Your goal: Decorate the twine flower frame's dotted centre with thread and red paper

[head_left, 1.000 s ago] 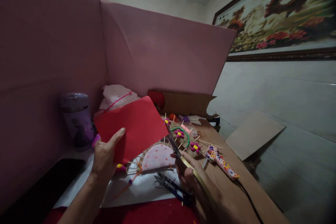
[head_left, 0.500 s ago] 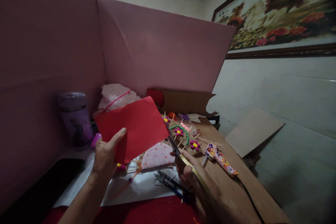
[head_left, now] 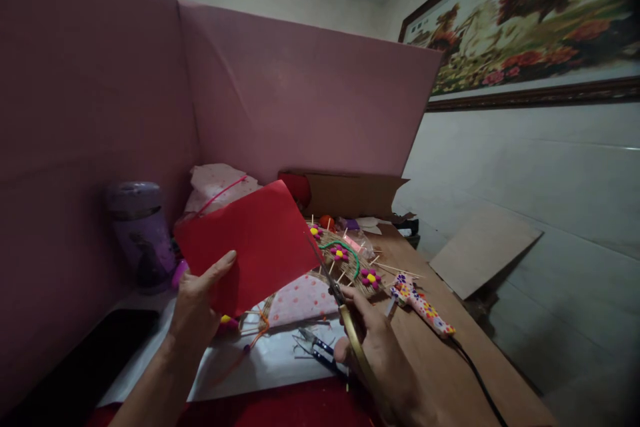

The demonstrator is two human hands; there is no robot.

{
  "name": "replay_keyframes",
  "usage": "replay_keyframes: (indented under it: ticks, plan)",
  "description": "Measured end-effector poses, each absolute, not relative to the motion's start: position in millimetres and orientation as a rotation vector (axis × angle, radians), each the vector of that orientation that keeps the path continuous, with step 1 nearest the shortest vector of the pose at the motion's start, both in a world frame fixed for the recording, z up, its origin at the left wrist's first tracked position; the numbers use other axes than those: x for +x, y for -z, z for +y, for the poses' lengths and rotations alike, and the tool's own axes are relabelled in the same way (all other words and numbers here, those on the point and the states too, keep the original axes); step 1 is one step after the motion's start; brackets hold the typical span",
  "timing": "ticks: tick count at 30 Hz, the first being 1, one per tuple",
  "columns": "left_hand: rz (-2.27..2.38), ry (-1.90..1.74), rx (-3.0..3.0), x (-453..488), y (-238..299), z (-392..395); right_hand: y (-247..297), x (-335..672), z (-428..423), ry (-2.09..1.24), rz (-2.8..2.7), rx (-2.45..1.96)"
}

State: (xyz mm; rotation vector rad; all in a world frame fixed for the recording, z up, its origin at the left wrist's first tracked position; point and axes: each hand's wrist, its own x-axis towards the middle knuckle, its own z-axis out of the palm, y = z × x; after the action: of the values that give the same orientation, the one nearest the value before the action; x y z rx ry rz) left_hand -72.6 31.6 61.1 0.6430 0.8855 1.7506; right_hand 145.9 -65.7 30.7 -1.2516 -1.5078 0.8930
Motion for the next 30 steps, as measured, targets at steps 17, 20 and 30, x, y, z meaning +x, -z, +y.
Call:
replay_keyframes:
  ticks: [17, 20, 30]
  plan:
    - [0.781, -1.651, 0.379, -73.9, -60.5, 37.0, -33.7, 145.4, -70.5, -0.998, -1.443, -1.245]
    - [0.733, -1.643, 0.425, -74.1, -59.2, 36.1, -29.7, 147.8, -69.7, -1.026, -1.453, -1.213]
    - [0.718, -1.643, 0.549, -70.2, -64.6, 28.5, -15.7, 151.4, -66.7, -1.018, -1.46, -1.139]
